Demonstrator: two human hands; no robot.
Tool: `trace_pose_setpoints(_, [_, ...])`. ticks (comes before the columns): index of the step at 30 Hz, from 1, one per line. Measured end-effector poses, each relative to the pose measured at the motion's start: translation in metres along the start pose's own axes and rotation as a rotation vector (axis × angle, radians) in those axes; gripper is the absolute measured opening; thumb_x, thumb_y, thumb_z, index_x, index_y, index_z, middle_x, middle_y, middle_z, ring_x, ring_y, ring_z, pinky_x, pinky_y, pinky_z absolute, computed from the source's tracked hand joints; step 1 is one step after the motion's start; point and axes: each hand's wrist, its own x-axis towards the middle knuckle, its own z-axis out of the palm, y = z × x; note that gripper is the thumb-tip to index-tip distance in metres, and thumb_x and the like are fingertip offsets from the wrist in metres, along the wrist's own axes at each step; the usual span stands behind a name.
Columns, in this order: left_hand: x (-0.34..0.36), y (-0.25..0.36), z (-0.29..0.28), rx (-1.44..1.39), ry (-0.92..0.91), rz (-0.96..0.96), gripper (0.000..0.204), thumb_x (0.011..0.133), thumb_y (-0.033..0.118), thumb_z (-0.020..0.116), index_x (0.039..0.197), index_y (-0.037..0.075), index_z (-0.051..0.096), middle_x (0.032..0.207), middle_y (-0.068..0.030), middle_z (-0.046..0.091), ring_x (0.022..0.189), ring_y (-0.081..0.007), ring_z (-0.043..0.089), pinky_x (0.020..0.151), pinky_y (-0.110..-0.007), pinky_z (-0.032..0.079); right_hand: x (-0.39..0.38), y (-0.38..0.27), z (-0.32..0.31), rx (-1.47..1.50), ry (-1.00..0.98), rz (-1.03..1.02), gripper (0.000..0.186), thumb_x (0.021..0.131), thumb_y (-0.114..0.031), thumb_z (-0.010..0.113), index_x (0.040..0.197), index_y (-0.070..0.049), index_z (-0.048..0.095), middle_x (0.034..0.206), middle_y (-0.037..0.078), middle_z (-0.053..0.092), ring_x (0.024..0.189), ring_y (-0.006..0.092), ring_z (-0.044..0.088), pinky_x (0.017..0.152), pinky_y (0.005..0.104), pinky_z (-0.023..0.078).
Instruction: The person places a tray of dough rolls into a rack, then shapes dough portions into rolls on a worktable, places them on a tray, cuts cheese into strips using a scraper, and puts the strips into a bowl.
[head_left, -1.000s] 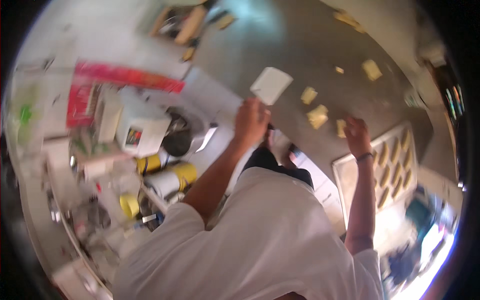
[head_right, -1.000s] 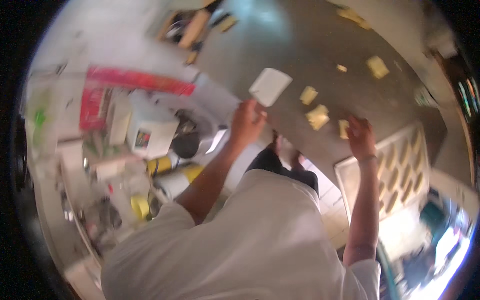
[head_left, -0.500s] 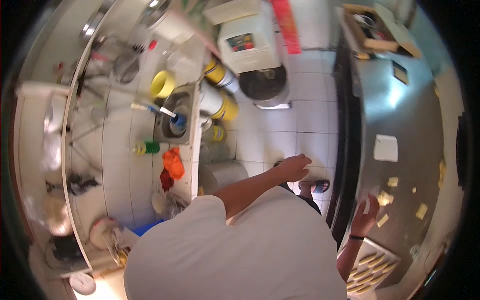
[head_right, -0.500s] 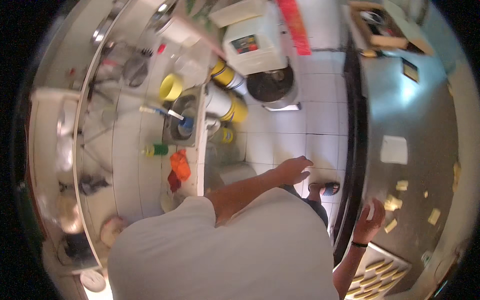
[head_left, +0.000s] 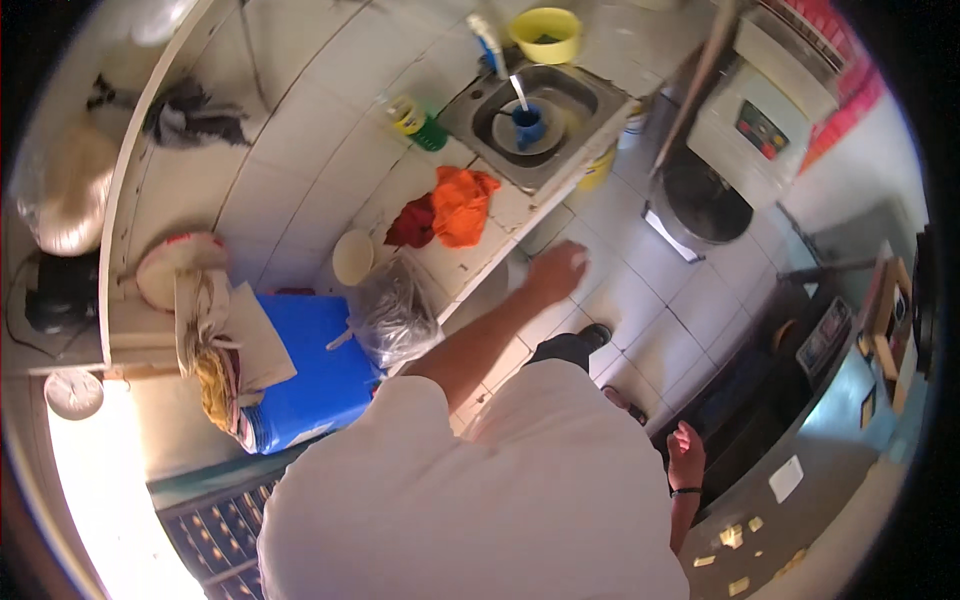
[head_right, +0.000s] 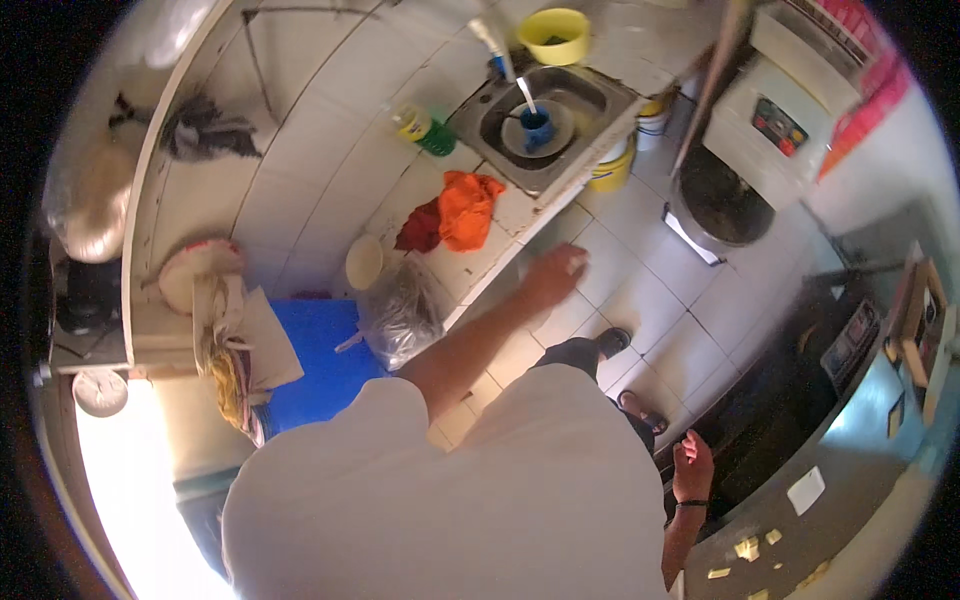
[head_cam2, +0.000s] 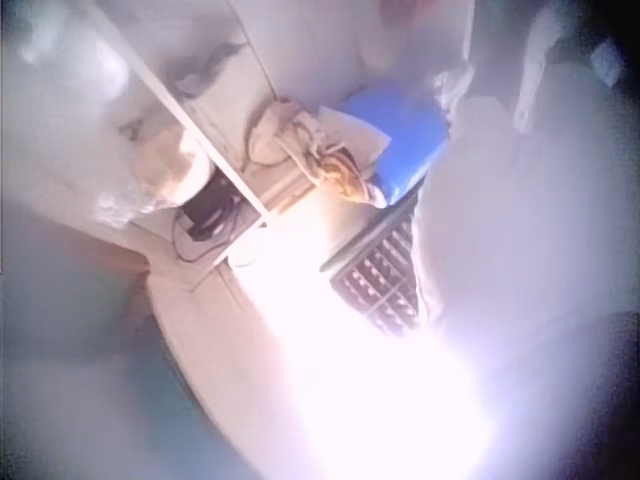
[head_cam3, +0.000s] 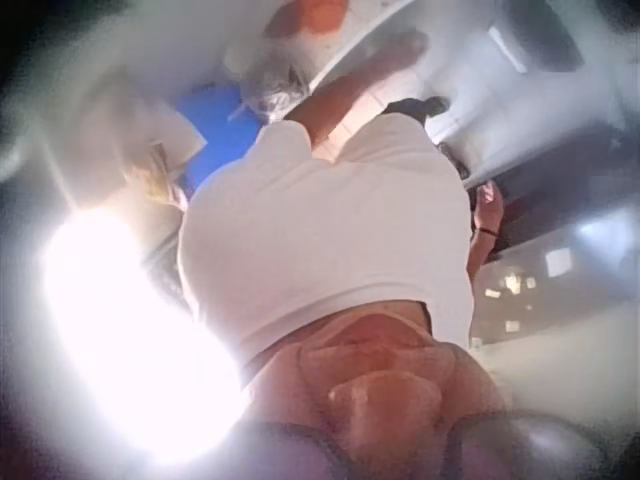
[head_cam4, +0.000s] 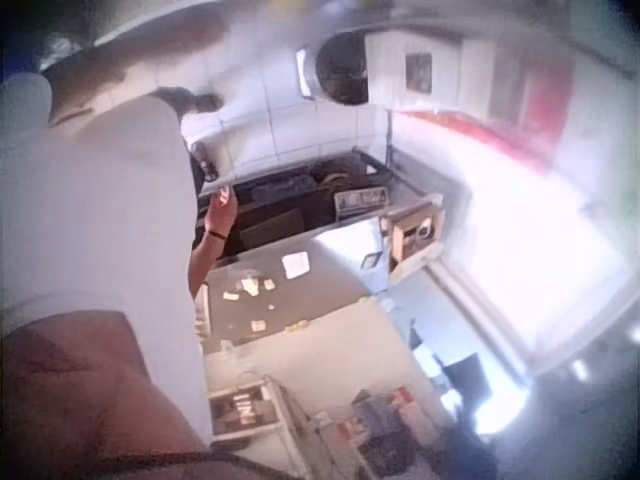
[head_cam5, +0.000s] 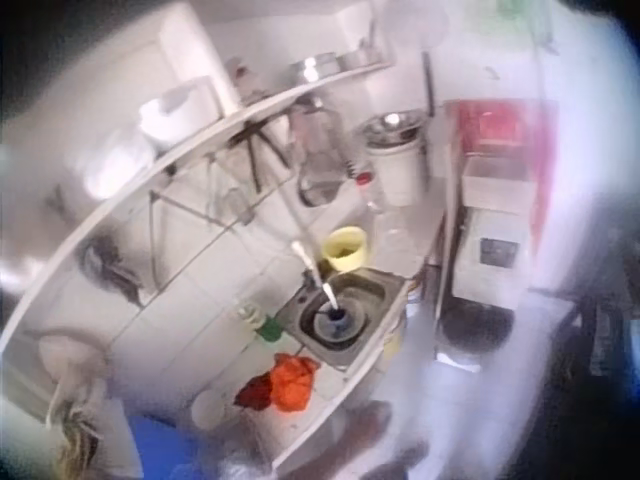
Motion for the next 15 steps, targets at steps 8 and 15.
trace_pose_setpoints(8, [-0.023,-0.201,-0.227,0.634,0.324,-0.841,0.040,0.091,0.039,0.070,0.114,0.006,0.072,0.119,-0.0177,0.071,0.112,-0.0355,0.069,0.091,-0.050,0.056,0.020,-0.020,0.015,-0.125,-0.206,0.062,0.051,0.098,-0.023,0.072,0.141,0.001,0.058,0.124,0.019,0.070,0.112,0.0256,0.068,0.099,0.0404,0.054])
trace_pose_setpoints(15, [-0.095,-0.360,-0.258,0.765,0.054,-0.828,0.036,0.087,0.032,0.073,0.109,0.004,0.076,0.110,-0.0180,0.076,0.101,-0.0350,0.074,0.086,-0.048,0.059,0.042,-0.075,-0.009,-0.400,-0.102,-0.022,0.043,0.099,-0.023,0.068,0.136,-0.001,0.061,0.134,0.020,0.065,0.123,0.0335,0.065,0.105,0.0431,0.051])
